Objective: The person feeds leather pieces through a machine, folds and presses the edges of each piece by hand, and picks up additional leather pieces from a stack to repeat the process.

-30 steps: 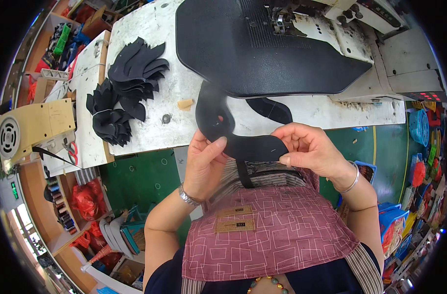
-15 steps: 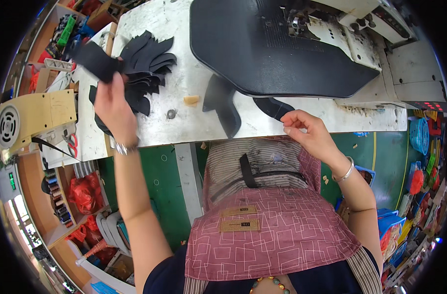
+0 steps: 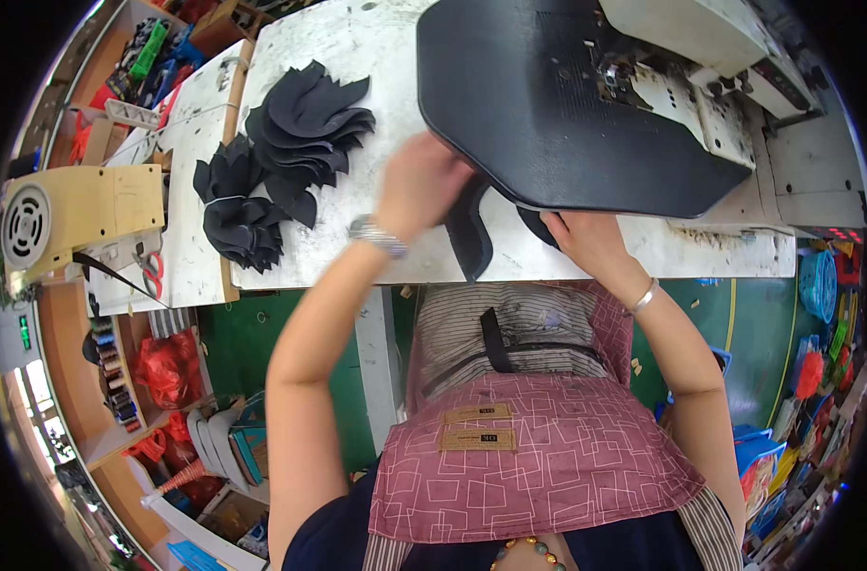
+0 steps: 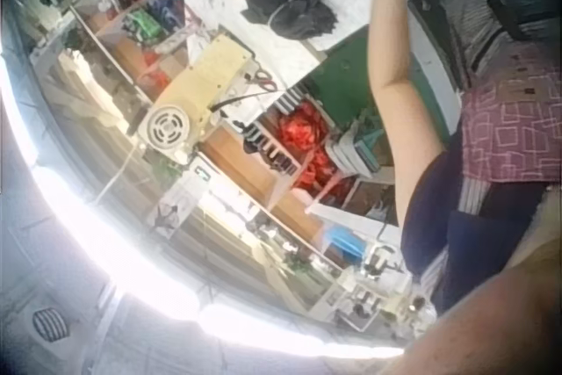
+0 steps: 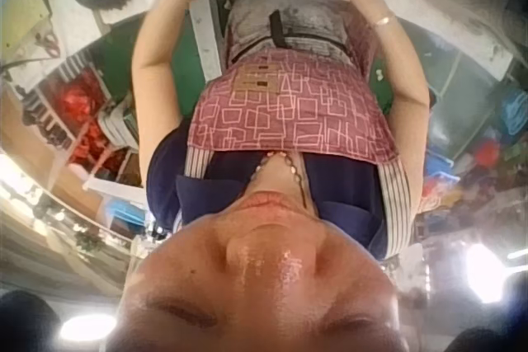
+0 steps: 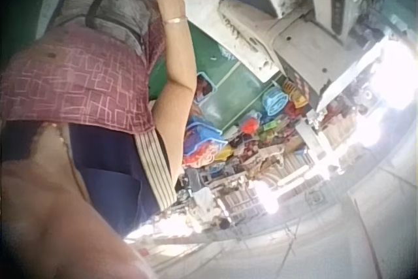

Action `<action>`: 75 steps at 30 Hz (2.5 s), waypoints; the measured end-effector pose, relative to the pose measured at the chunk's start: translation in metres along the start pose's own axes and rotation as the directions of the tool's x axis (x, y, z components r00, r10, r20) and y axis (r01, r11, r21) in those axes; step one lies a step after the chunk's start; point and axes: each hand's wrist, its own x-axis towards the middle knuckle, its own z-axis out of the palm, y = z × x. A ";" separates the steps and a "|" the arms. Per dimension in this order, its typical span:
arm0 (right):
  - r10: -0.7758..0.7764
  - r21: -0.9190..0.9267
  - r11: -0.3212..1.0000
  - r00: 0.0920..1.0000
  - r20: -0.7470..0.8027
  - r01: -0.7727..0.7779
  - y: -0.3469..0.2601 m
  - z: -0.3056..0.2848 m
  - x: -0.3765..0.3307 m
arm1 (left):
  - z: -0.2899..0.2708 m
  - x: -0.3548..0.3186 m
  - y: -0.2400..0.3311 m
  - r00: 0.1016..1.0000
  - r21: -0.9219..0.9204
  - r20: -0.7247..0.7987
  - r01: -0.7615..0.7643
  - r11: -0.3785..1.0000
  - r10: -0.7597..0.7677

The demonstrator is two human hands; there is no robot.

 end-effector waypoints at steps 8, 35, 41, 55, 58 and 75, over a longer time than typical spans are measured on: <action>-0.259 0.009 0.962 0.921 -0.293 0.273 -0.014 -0.030 -0.023 | 0.025 -0.025 0.003 0.964 0.039 -0.034 -0.261 0.965 0.262; -0.364 -0.059 0.926 0.842 -0.399 0.373 -0.024 -0.139 0.036 | -0.077 0.036 0.107 0.886 -0.057 0.031 -0.461 0.886 0.463; -0.320 0.004 0.938 0.867 -0.382 0.348 -0.022 -0.140 0.042 | -0.074 0.045 0.103 0.879 -0.031 0.090 -0.468 0.883 0.469; -0.297 -0.062 0.952 0.866 -0.402 0.298 -0.022 -0.140 0.051 | -0.071 0.065 0.093 0.836 0.043 0.101 -0.544 0.838 0.539; -0.326 -0.084 0.944 0.862 -0.389 0.319 -0.023 -0.141 0.049 | -0.071 0.068 0.093 0.822 0.068 0.121 -0.567 0.821 0.557; -0.314 -0.068 0.948 0.869 -0.383 0.312 -0.025 -0.142 0.043 | -0.072 0.074 0.094 0.814 0.028 0.142 -0.573 0.819 0.564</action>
